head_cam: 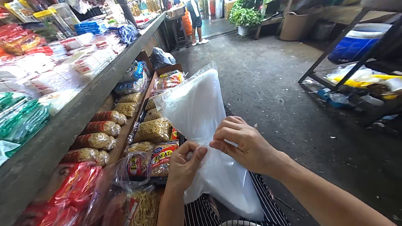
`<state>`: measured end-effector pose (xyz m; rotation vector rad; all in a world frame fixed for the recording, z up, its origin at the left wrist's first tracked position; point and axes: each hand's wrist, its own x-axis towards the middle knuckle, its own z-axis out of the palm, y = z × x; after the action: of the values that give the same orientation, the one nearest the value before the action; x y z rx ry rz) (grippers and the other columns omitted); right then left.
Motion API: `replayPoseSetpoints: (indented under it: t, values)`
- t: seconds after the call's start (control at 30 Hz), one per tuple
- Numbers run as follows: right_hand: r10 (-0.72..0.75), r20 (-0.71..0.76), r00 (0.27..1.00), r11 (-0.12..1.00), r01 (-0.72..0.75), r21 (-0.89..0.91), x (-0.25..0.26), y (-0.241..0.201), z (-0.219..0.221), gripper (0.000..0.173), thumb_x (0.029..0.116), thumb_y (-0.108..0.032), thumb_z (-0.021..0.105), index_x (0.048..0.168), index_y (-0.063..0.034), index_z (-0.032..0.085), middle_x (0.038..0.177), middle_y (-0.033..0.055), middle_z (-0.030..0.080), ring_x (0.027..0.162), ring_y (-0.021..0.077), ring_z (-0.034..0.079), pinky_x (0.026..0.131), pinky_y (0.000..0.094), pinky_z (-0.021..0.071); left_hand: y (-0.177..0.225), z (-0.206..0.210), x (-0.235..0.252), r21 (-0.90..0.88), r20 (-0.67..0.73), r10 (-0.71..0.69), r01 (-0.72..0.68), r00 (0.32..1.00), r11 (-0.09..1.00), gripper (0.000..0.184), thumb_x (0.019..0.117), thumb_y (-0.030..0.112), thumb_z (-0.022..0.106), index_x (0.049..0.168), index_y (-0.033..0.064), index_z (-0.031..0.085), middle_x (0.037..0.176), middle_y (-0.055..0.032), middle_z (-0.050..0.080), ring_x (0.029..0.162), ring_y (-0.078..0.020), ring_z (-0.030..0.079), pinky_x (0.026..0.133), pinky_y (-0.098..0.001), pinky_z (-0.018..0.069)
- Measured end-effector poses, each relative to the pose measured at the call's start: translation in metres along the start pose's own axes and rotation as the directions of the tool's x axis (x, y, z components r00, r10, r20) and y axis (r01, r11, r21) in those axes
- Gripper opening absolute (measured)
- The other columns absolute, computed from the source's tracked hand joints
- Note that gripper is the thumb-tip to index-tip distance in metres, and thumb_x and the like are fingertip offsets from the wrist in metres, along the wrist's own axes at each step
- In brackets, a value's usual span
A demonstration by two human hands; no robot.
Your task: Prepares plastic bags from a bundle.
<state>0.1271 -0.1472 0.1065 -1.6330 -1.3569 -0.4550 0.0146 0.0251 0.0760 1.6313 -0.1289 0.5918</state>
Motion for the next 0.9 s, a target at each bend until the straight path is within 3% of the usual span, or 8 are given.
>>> replayPoseSetpoints:
  t: [0.13, 0.2, 0.27, 0.37, 0.5, 0.63, 0.77, 0.9]
  values:
    - [0.173, 0.081, 0.982, 0.961, -0.186, 0.204, -0.002, 0.005, -0.001, 0.036, 0.1056, -0.032, 0.054, 0.089, -0.0037, 0.069, 0.077, -0.0019, 0.064, 0.077, -0.0018, 0.057, 0.076, 0.0160, 0.0454, -0.007, -0.006, 0.006, -0.231, 0.109, 0.156, -0.128, 0.982, 0.965, 0.011, 0.0979, 0.029, 0.068, 0.092, 0.0204, 0.073, 0.101, 0.0091, 0.070, 0.097, 0.0002, 0.064, 0.085, -0.0178, 0.0526]
    - [0.237, 0.123, 0.964, 0.932, -0.261, 0.250, -0.003, 0.011, 0.003, 0.039, 0.1062, -0.033, 0.053, 0.084, -0.0032, 0.065, 0.065, -0.0067, 0.052, 0.060, -0.0095, 0.045, 0.057, 0.0081, 0.0359, -0.004, -0.006, 0.008, -0.362, 0.125, 0.156, -0.102, 0.980, 0.927, 0.006, 0.0928, 0.022, 0.074, 0.098, 0.0197, 0.073, 0.101, 0.0060, 0.073, 0.094, -0.0022, 0.068, 0.085, -0.0199, 0.0562]
    - [0.276, 0.123, 0.953, 0.921, -0.299, 0.251, -0.004, 0.015, 0.004, 0.042, 0.1060, -0.034, 0.053, 0.080, -0.0032, 0.064, 0.061, -0.0081, 0.049, 0.056, -0.0105, 0.042, 0.053, 0.0082, 0.0324, -0.001, -0.009, 0.007, -0.310, 0.189, 0.063, -0.001, 0.980, 0.951, 0.013, 0.0918, 0.019, 0.075, 0.105, 0.0186, 0.073, 0.095, 0.0092, 0.072, 0.082, 0.0020, 0.067, 0.075, -0.0166, 0.0573]
    - [0.239, 0.018, 0.971, 0.953, -0.238, 0.185, -0.005, 0.018, 0.004, 0.040, 0.1046, -0.034, 0.056, 0.081, -0.0038, 0.067, 0.067, -0.0044, 0.058, 0.066, -0.0056, 0.052, 0.065, 0.0120, 0.0426, 0.000, -0.016, 0.007, -0.073, 0.296, -0.150, 0.179, 0.943, 0.981, 0.005, 0.0956, 0.022, 0.071, 0.095, 0.0178, 0.071, 0.078, 0.0140, 0.067, 0.066, 0.0050, 0.061, 0.062, -0.0142, 0.0530]
    - [0.092, -0.113, 0.989, 0.994, -0.084, 0.071, -0.006, 0.025, 0.014, 0.038, 0.1049, -0.031, 0.057, 0.082, -0.0033, 0.069, 0.076, 0.0039, 0.065, 0.081, 0.0104, 0.061, 0.086, 0.0298, 0.0453, 0.000, -0.019, 0.012, 0.166, 0.322, -0.236, 0.191, 0.917, 0.967, 0.028, 0.1023, 0.026, 0.059, 0.077, 0.0177, 0.064, 0.062, 0.0183, 0.054, 0.056, 0.0105, 0.049, 0.054, -0.0097, 0.0420]
    - [0.199, 0.140, 0.970, 0.888, -0.239, 0.394, -0.007, 0.022, 0.001, 0.035, 0.1016, -0.036, 0.060, 0.092, -0.0035, 0.071, 0.077, -0.0087, 0.064, 0.071, -0.0102, 0.057, 0.067, 0.0087, 0.0485, 0.004, -0.012, 0.017, 0.118, 0.065, -0.150, 0.142, 0.987, 0.983, 0.026, 0.1060, 0.018, 0.051, 0.089, 0.0114, 0.071, 0.065, 0.0156, 0.059, 0.052, 0.0090, 0.049, 0.049, -0.0095, 0.0437]
    - [0.219, 0.400, 0.890, 0.841, -0.380, 0.386, -0.016, 0.026, -0.015, 0.025, 0.0950, -0.029, 0.071, 0.096, -0.0035, 0.071, 0.075, -0.0069, 0.062, 0.068, -0.0095, 0.053, 0.064, 0.0082, 0.0429, 0.009, -0.013, 0.022, -0.032, -0.111, -0.100, 0.097, 0.989, 0.995, 0.032, 0.1074, 0.015, 0.048, 0.088, 0.0139, 0.073, 0.064, 0.0130, 0.062, 0.051, 0.0058, 0.053, 0.051, -0.0119, 0.0473]
    - [0.179, 0.195, 0.964, 0.885, -0.244, 0.396, -0.019, 0.043, -0.024, 0.025, 0.1012, -0.026, 0.063, 0.095, -0.0033, 0.072, 0.089, -0.0065, 0.068, 0.087, -0.0081, 0.061, 0.081, 0.0121, 0.0513, 0.003, -0.025, 0.020, -0.142, 0.009, -0.104, 0.104, 0.995, 0.984, 0.028, 0.1044, 0.023, 0.057, 0.085, 0.0181, 0.076, 0.070, 0.0117, 0.069, 0.056, 0.0062, 0.058, 0.054, -0.0113, 0.0495]
